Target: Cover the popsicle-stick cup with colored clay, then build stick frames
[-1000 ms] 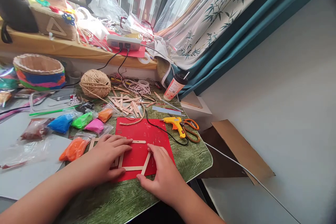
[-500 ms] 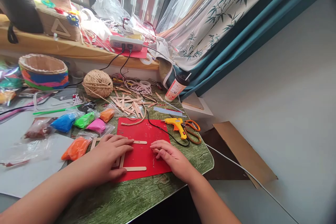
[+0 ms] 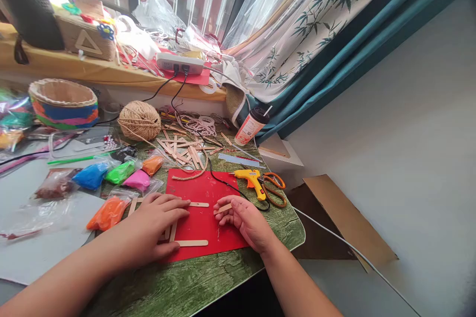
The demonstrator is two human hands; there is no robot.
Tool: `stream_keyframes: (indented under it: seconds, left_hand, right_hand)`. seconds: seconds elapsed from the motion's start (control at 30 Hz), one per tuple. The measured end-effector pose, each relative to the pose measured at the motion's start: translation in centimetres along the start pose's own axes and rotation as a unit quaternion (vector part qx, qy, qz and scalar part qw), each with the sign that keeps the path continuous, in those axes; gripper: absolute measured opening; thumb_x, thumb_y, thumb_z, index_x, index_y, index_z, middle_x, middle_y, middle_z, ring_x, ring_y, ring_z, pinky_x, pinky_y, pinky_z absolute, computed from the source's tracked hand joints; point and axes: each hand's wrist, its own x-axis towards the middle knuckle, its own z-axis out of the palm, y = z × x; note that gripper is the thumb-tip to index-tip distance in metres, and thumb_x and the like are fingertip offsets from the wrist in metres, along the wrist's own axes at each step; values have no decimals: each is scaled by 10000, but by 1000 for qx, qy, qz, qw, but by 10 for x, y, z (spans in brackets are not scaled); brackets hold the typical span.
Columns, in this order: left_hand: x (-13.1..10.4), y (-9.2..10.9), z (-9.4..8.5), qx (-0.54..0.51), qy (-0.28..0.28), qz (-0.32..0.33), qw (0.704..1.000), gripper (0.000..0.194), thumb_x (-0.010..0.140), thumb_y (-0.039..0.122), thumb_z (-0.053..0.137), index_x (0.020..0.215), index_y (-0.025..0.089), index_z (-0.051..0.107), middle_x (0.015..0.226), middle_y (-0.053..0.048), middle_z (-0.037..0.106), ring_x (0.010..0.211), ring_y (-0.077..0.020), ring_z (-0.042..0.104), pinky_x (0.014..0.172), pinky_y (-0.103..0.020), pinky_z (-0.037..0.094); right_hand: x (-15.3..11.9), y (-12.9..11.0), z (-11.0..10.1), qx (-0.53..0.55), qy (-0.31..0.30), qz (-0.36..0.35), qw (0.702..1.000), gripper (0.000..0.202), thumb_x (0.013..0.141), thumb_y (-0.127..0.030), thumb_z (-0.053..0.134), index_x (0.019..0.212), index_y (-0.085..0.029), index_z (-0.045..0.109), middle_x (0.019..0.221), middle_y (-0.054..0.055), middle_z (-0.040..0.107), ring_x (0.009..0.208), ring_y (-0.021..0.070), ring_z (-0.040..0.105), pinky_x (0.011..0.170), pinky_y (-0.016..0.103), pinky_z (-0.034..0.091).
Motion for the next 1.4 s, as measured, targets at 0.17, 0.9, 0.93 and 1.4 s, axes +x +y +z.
stream_keyframes:
  seconds: [0.17, 0.9, 0.93, 1.4]
  left_hand:
    - [-1, 1, 1, -2, -1, 2, 1000, 583, 843, 321, 734, 1424, 320, 680, 1613, -58, 604, 1477, -417, 534, 1200, -687, 359]
    - [-2, 1, -1, -10, 18, 9, 1000, 601, 804, 294, 766, 1401, 314, 705, 1572, -76, 644, 1446, -424, 572, 1194, -678, 388]
    - [-2, 1, 0, -11, 22, 11, 1000, 603, 800, 289, 770, 1399, 316, 705, 1565, -75, 650, 1441, -422, 578, 1194, -670, 392]
    - [4, 32, -1, -173, 154, -30, 972, 281, 1024, 487, 571, 1060, 294, 772, 1207, -75, 750, 1149, -297, 667, 1024, -478, 522]
  right_hand:
    - [1, 2, -6, -45, 11, -42, 998, 426, 846, -565, 897, 1063, -208, 814, 1022, 75, 828, 915, 211, 792, 862, 339, 604]
    - [-6, -5, -7, -154, 32, -34, 987, 684, 654, -423, 1018, 1208, -240, 661, 1215, 100, 718, 1137, 274, 694, 1045, 467, 553]
    - [-8, -7, -8, -181, 37, -50, 982, 765, 644, -372, 1024, 1289, -252, 631, 1266, 106, 706, 1205, 286, 676, 1097, 488, 528]
    - [-34, -24, 34, -494, -99, -282, 816, 1152, 816, -271, 955, 1693, -392, 218, 1492, 117, 635, 1344, 308, 628, 1155, 505, 524]
